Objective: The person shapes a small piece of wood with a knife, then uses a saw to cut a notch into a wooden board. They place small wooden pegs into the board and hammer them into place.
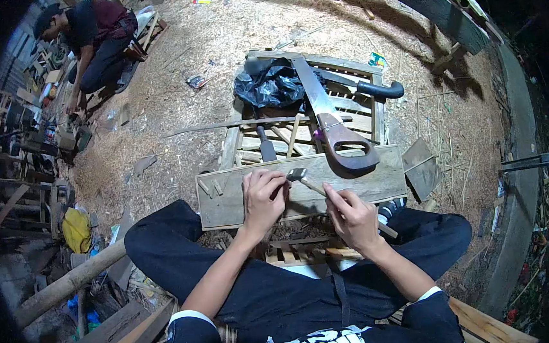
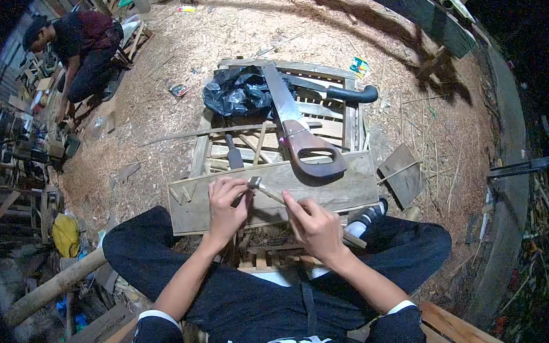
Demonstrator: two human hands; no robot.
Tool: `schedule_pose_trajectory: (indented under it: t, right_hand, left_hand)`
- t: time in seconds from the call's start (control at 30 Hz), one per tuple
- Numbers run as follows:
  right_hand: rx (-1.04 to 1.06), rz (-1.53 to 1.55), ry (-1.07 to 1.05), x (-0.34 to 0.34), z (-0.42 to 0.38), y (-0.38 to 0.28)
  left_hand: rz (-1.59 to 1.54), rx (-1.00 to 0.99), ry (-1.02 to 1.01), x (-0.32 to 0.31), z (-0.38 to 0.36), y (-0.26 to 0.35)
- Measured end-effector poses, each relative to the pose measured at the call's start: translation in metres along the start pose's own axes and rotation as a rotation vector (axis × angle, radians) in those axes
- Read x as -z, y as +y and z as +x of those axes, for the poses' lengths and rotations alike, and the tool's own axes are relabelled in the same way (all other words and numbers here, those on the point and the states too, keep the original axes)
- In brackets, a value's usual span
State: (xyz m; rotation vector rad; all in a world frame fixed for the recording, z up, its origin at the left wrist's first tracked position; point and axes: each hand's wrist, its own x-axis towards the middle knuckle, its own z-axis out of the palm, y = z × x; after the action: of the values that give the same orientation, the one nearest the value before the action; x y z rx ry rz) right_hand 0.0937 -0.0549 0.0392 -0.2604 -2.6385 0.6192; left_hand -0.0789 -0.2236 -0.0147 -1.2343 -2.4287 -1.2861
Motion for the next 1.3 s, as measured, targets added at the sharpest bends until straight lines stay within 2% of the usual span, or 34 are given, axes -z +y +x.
schedule_pose_trajectory:
  t: [0.13,0.23,0.3,0.43,0.53,0.6,0.73,0.97,1.03,1.23,1.3]
  right_hand:
    - [0.014,0.016,0.060,-0.0022,-0.0014,0.0012]
    - [0.011,-0.025,-0.055,-0.0041,-0.0008,0.0025]
    - [0.034,0.001,0.044,-0.0001,0.0005,-0.0019]
    - [0.055,-0.012,0.048,-0.0007,0.0009,-0.0017]
    - [0.019,-0.026,-0.029,-0.0030,0.0005,-0.0010]
    - [0.025,0.031,0.068,-0.0006,-0.0005,-0.0021]
    - [0.003,-0.004,-0.056,-0.0038,-0.0013,-0.0003]
    - [-0.007,0.072,0.051,-0.0031,-0.0022,-0.0003]
    - [-0.037,0.015,-0.086,-0.0037,-0.0026,0.0004]
    - [-0.004,0.033,0.048,-0.0008,0.0001,-0.0004]
    - [0.007,0.005,0.005,-0.0007,-0.0006,0.0018]
  left_hand:
    - [-0.001,0.005,0.007,-0.0022,-0.0017,-0.0003]
    - [0.010,-0.003,0.018,-0.0017,-0.0007,-0.0004]
    - [0.008,0.002,0.005,0.0008,-0.0001,0.0015]
    - [0.007,0.005,0.003,-0.0008,-0.0005,0.0007]
    - [-0.001,0.009,0.004,-0.0011,-0.0003,-0.0010]
    - [-0.003,0.012,-0.002,-0.0006,-0.0009,0.0008]
    - [0.016,0.017,0.002,-0.0015,-0.0009,0.0001]
    - [-0.003,0.011,-0.001,-0.0006,-0.0010,0.0017]
    - [0.000,0.024,0.001,-0.0014,-0.0010,-0.0001]
    - [0.000,0.023,-0.011,0.0016,0.0002,0.0040]
    - [0.008,0.019,-0.005,-0.0003,-0.0002,0.0012]
